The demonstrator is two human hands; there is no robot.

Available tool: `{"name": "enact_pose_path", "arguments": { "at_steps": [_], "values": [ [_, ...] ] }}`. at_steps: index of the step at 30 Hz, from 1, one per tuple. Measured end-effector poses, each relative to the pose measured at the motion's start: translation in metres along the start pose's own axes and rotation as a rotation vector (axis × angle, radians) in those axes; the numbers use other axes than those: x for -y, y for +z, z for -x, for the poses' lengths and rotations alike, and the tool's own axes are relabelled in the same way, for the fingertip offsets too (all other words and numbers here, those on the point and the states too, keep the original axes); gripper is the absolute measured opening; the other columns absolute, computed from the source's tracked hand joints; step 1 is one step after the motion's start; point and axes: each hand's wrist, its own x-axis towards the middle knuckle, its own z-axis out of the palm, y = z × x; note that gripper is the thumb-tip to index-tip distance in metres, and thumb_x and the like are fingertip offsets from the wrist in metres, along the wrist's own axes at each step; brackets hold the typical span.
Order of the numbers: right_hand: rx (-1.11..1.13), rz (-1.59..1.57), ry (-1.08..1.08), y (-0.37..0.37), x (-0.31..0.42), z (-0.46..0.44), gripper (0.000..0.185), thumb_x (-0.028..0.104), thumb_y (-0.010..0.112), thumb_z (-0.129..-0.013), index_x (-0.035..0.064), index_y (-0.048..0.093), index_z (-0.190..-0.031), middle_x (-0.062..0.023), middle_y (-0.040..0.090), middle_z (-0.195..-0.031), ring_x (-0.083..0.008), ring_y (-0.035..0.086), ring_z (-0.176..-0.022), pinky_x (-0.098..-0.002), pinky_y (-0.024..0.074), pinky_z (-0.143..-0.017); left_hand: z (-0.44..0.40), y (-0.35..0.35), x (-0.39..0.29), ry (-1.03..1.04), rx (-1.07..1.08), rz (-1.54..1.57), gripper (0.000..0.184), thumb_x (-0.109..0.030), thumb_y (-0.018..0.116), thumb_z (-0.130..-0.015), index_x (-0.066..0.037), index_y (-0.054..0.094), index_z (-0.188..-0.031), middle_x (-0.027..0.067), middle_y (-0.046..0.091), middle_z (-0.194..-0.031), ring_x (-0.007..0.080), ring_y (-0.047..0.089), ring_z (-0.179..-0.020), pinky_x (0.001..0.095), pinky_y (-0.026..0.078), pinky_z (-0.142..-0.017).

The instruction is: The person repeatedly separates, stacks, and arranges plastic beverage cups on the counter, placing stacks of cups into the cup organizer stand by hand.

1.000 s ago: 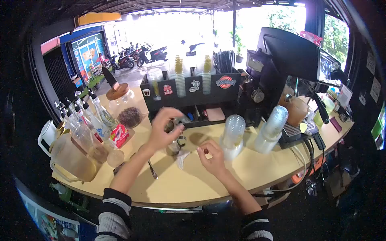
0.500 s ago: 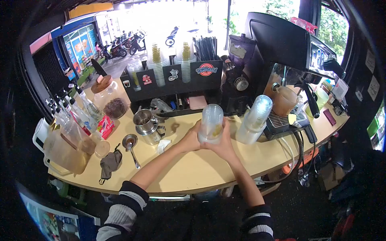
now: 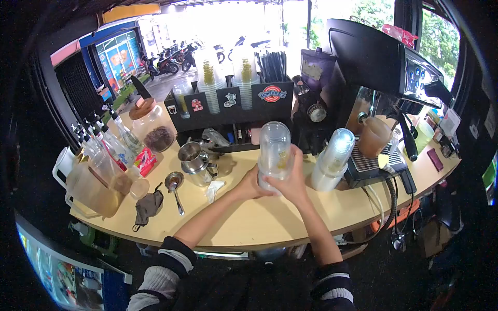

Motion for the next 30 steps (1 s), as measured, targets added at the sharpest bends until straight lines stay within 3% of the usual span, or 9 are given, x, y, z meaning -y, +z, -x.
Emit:
{"name": "enact_pose_path", "arguments": {
  "at_steps": [3, 6, 9, 11, 17, 19, 20, 23, 30],
  "values": [
    [0.016, 0.158, -0.119, -0.016, 0.032, -0.018, 0.091, 0.010, 0.079, -0.053, 0.0020, 0.030, -0.130, -0.0173, 0.037, -0.125, -0.0321, 0.039, -0.119, -0.0400, 0.0328, -0.101, 0.000, -0.009, -0.009, -0.050, 0.070, -0.043, 0.107, -0.029, 0.085, -0.053, -0.004, 0.023, -0.137, 0.0159, 0.042, -0.132, 0.0257, 0.043, -0.122, 0.0393, 0.037, -0.101],
    [0.077, 0.224, -0.248, -0.025, 0.055, -0.027, 0.085, 0.008, 0.076, -0.054, 0.0067, 0.036, -0.129, -0.0172, 0.036, -0.125, -0.0360, 0.039, -0.116, -0.0409, 0.0330, -0.100, 0.006, -0.029, -0.025, 0.058, -0.169, 0.115, 0.115, -0.035, 0.084, -0.056, -0.007, 0.013, -0.143, 0.0169, 0.032, -0.139, 0.0281, 0.033, -0.129, 0.0405, 0.026, -0.107],
    [0.212, 0.363, -0.264, -0.024, 0.080, -0.028, 0.083, 0.005, 0.073, -0.056, 0.0102, 0.037, -0.130, -0.0175, 0.035, -0.126, -0.0372, 0.038, -0.116, -0.0411, 0.0333, -0.100, 0.011, -0.053, -0.073, 0.369, -0.366, 0.471, 0.105, -0.027, 0.083, -0.061, -0.007, 0.018, -0.142, 0.0154, 0.039, -0.134, 0.0253, 0.039, -0.124, 0.0389, 0.031, -0.104],
    [0.279, 0.356, -0.271, -0.018, 0.087, -0.029, 0.083, 0.003, 0.071, -0.057, 0.0125, 0.036, -0.132, -0.0177, 0.033, -0.129, -0.0377, 0.035, -0.120, -0.0419, 0.0324, -0.101, 0.019, -0.071, -0.102, 0.343, -0.361, 0.369, 0.096, -0.022, 0.081, -0.064, -0.007, 0.023, -0.140, 0.0141, 0.043, -0.129, 0.0232, 0.043, -0.120, 0.0369, 0.035, -0.101],
    [0.205, 0.056, -0.227, -0.001, 0.079, -0.027, 0.079, 0.000, 0.068, -0.066, 0.0064, 0.032, -0.136, -0.0178, 0.035, -0.135, -0.0318, 0.036, -0.126, -0.0405, 0.0337, -0.101, 0.041, -0.091, -0.099, 0.181, -0.576, 0.289, 0.061, -0.012, 0.073, -0.074, -0.003, 0.041, -0.125, 0.0088, 0.052, -0.112, 0.0151, 0.051, -0.105, 0.0308, 0.043, -0.091],
    [0.445, -0.684, 0.023, 0.013, 0.065, -0.025, 0.061, 0.003, 0.061, -0.081, 0.0012, 0.033, -0.135, -0.0157, 0.049, -0.127, -0.0250, 0.046, -0.119, -0.0352, 0.0389, -0.097, 0.046, -0.089, -0.090, 0.151, -0.696, 0.239, 0.052, -0.015, 0.071, -0.076, -0.003, 0.043, -0.118, 0.0068, 0.052, -0.107, 0.0134, 0.050, -0.102, 0.0295, 0.042, -0.090],
    [0.458, -0.647, 0.032, 0.016, 0.061, -0.025, 0.040, 0.011, 0.048, -0.094, -0.0009, 0.039, -0.131, -0.0133, 0.059, -0.114, -0.0205, 0.055, -0.108, -0.0315, 0.0436, -0.091, 0.048, -0.088, -0.086, 0.133, -0.679, 0.254, 0.049, -0.016, 0.068, -0.078, -0.004, 0.042, -0.117, 0.0063, 0.050, -0.107, 0.0131, 0.049, -0.100, 0.0283, 0.042, -0.089],
    [0.435, -0.794, 0.158, 0.031, 0.061, -0.026, 0.036, 0.019, 0.044, -0.096, -0.0016, 0.046, -0.126, -0.0139, 0.062, -0.106, -0.0202, 0.061, -0.099, -0.0304, 0.0471, -0.086, 0.054, -0.082, -0.082, 0.172, -0.674, 0.118, 0.051, -0.014, 0.067, -0.078, -0.005, 0.039, -0.119, 0.0068, 0.048, -0.110, 0.0140, 0.049, -0.100, 0.0293, 0.041, -0.090],
    [0.416, -0.758, 0.165, 0.037, 0.071, -0.024, 0.037, 0.020, 0.043, -0.097, -0.0056, 0.049, -0.123, -0.0147, 0.064, -0.101, -0.0222, 0.065, -0.090, -0.0297, 0.0505, -0.079, 0.069, -0.092, -0.072, 0.181, -0.519, 0.508, 0.061, -0.012, 0.067, -0.076, -0.003, 0.037, -0.129, 0.0089, 0.048, -0.121, 0.0170, 0.048, -0.112, 0.0319, 0.038, -0.097]
  ]
}}
